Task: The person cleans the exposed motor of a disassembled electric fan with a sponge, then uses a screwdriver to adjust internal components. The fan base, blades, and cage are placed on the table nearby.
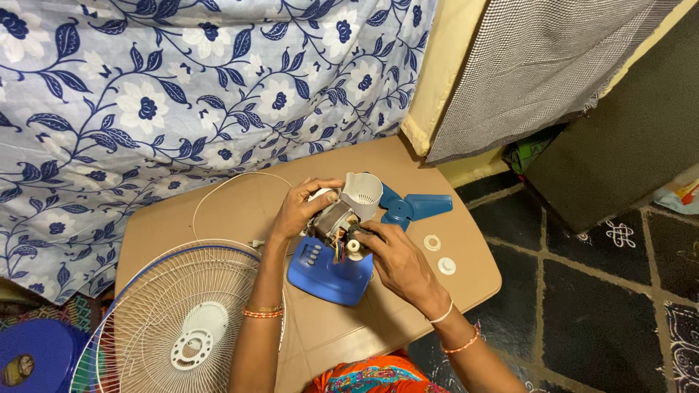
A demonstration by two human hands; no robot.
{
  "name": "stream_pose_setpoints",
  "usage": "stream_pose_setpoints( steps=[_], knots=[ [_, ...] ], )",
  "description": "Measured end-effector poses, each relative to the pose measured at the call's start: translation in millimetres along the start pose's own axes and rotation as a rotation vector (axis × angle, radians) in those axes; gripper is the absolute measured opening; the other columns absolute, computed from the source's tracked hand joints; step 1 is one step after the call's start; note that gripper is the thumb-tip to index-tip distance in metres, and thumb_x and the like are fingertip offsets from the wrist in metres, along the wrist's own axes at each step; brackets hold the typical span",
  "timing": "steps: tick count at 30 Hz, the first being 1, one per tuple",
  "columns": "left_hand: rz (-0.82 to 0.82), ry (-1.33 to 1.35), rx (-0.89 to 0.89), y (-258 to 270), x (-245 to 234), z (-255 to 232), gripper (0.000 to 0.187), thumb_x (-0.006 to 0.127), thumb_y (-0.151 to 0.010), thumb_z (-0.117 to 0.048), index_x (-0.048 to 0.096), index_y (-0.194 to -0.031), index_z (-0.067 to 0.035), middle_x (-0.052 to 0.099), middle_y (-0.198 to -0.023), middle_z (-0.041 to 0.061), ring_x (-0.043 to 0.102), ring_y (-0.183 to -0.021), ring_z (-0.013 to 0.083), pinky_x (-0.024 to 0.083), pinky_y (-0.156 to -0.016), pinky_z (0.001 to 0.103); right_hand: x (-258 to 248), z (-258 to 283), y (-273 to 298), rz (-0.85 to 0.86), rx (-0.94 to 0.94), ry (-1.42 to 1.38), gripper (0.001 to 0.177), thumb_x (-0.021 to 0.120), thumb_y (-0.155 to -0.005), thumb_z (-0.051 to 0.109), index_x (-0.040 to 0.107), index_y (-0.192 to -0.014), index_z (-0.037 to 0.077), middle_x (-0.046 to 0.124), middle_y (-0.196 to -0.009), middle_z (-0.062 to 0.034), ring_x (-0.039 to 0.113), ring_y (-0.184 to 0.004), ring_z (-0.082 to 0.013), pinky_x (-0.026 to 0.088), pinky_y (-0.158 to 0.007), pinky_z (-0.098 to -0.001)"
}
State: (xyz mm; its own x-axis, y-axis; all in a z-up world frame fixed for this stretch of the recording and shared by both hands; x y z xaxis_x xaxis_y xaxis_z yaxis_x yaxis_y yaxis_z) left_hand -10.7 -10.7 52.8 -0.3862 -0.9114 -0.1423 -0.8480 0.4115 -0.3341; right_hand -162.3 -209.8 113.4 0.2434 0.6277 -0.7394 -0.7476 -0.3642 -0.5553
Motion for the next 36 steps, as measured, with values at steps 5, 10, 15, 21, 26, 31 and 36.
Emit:
stream_pose_setpoints(
  steps=[5,10,15,21,26,31,36],
  knots=[
    [-0.090,-0.049,0.008,-3.7,1.7,0.6,0.028,0.070,-0.094,-0.021,0.077,-0.116,-0.004,0.074,-0.111,0.006,0.064,-0.107,0.0150,0.047,-0.100,0.030,5.4,-6.3,5.7,0.047,-0.013,-0.021,0.055,0.082,-0.075,0.016,0.060,-0.123,0.004,0.058,-0.133,-0.0154,0.059,-0.114,-0.0382,0.051,-0.092,-0.0438],
    [-0.177,-0.016,-0.060,0.2,5.2,2.3,0.028,0.070,-0.092,-0.020,0.077,-0.114,-0.003,0.073,-0.107,0.007,0.068,-0.099,0.0133,0.052,-0.090,0.028,25.8,-31.6,10.0,-0.048,-0.024,0.042,0.050,0.085,-0.080,0.027,0.063,-0.119,0.006,0.063,-0.129,-0.0111,0.064,-0.112,-0.0329,0.057,-0.087,-0.0398],
    [-0.200,0.012,-0.067,0.9,8.5,4.6,0.027,0.069,-0.093,-0.020,0.076,-0.114,-0.003,0.075,-0.106,0.005,0.069,-0.096,0.0116,0.053,-0.088,0.025,30.4,-47.8,15.5,-0.183,-0.065,-0.020,0.050,0.085,-0.082,0.030,0.063,-0.118,0.002,0.064,-0.124,-0.0150,0.069,-0.106,-0.0325,0.059,-0.085,-0.0393],
    [-0.223,0.090,-0.131,2.7,10.9,4.7,0.026,0.068,-0.095,-0.020,0.077,-0.113,-0.004,0.075,-0.104,0.004,0.068,-0.094,0.0106,0.053,-0.086,0.025,29.8,-42.1,15.9,-0.178,-0.050,-0.031,0.053,0.083,-0.082,0.029,0.063,-0.122,0.001,0.063,-0.124,-0.0184,0.069,-0.105,-0.0356,0.059,-0.083,-0.0391],
    [-0.247,0.004,-0.076,2.6,12.0,0.2,0.025,0.069,-0.094,-0.021,0.077,-0.111,-0.005,0.076,-0.106,0.003,0.069,-0.097,0.0097,0.053,-0.089,0.025,28.4,-41.7,15.4,-0.186,-0.056,0.040,0.050,0.085,-0.080,0.031,0.066,-0.117,0.004,0.065,-0.120,-0.0144,0.069,-0.101,-0.0316,0.060,-0.080,-0.0385],
    [-0.262,0.033,-0.109,5.5,11.7,-0.8,0.026,0.069,-0.093,-0.022,0.078,-0.111,-0.005,0.076,-0.104,0.003,0.069,-0.094,0.0104,0.053,-0.087,0.025,37.8,-48.1,19.6,-0.252,-0.053,-0.001,0.044,0.087,-0.077,0.029,0.066,-0.105,0.002,0.065,-0.114,-0.0149,0.069,-0.091,-0.0286,0.060,-0.071,-0.0357],
    [-0.284,-0.040,-0.081,5.4,12.3,-2.7,0.025,0.068,-0.094,-0.023,0.077,-0.110,-0.006,0.076,-0.103,0.002,0.070,-0.095,0.0086,0.053,-0.087,0.024,51.1,-58.0,29.3,-0.321,0.018,-0.008,0.039,0.091,-0.074,0.024,0.066,-0.096,0.002,0.065,-0.108,-0.0134,0.068,-0.085,-0.0268,0.059,-0.066,-0.0338]
  ],
)
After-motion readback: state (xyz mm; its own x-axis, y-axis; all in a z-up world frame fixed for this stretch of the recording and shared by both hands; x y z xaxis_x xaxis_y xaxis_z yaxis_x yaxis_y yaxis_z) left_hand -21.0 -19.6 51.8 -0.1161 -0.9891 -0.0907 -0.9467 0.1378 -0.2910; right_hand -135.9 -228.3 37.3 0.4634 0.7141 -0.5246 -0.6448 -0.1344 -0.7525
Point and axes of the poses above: each hand's wrist, its own y-axis away from the middle knuckle, its own x-axis out of the palm, z = x × y, the point moved 3 cm from there along -y, towards the middle knuckle
